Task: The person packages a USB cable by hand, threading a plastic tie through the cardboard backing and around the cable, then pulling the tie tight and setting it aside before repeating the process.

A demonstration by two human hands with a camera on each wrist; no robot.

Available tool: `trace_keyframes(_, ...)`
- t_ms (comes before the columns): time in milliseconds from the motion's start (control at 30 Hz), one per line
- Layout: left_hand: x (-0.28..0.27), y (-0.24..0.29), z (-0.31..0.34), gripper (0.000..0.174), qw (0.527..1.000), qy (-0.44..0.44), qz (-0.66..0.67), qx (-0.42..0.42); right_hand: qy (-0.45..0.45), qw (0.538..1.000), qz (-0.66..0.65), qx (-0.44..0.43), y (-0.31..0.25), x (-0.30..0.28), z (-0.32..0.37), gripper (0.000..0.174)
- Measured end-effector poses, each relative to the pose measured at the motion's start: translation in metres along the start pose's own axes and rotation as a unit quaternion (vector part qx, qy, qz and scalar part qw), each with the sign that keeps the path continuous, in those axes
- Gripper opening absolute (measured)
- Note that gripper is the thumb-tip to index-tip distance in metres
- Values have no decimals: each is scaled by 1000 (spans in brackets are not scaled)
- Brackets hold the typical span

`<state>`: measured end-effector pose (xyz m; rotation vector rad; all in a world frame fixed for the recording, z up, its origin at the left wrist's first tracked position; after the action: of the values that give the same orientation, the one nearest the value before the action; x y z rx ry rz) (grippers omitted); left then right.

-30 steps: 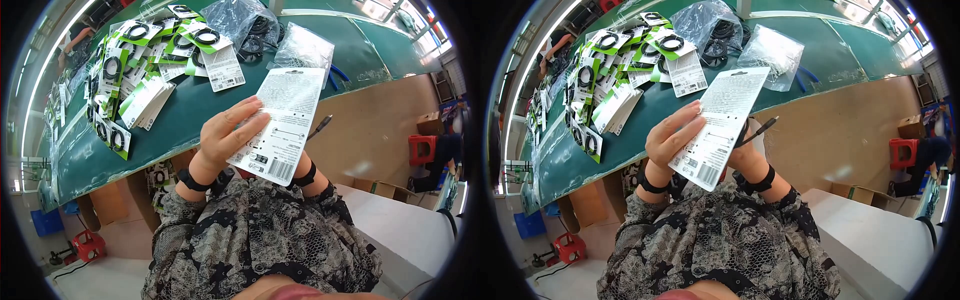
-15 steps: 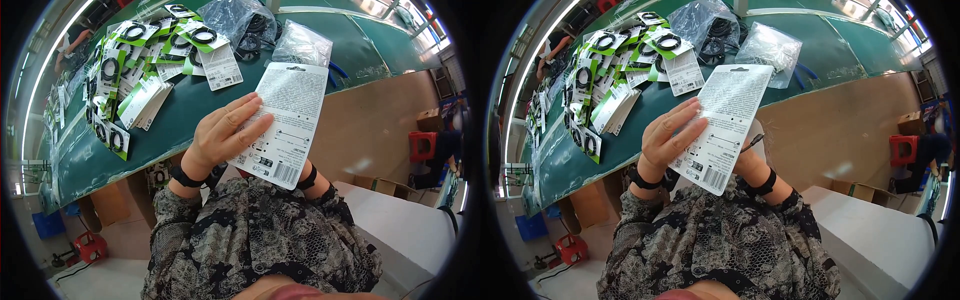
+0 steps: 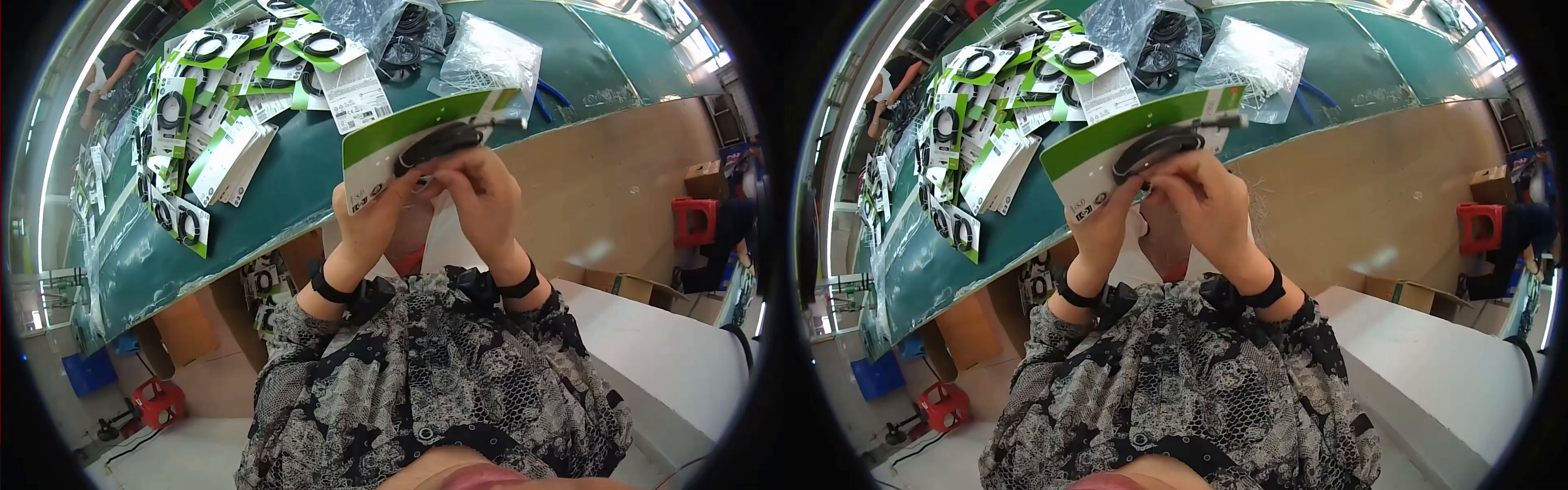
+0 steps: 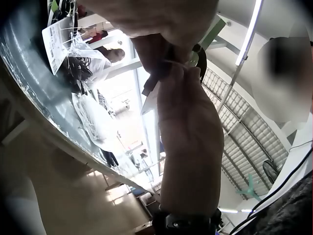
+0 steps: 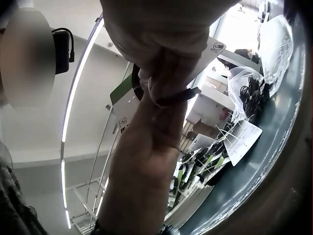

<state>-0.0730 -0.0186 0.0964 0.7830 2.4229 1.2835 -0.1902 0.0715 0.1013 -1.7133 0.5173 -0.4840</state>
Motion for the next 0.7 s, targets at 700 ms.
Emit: trace_keyframes(700, -6, -60, 13, 25, 912, 187, 292, -218, 82, 996, 21, 36, 8, 9, -18, 5)
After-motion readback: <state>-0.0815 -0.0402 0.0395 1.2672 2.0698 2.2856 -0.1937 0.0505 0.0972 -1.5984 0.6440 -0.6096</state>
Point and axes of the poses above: each hand's wrist, its own z-axis away from the middle knuckle, its own x-axis out of the palm, y = z × x, the point moved 8 cm from there along -z, towards the middle knuckle, and after that the axes turned 10 degrees about x, right-handed, at the moved point
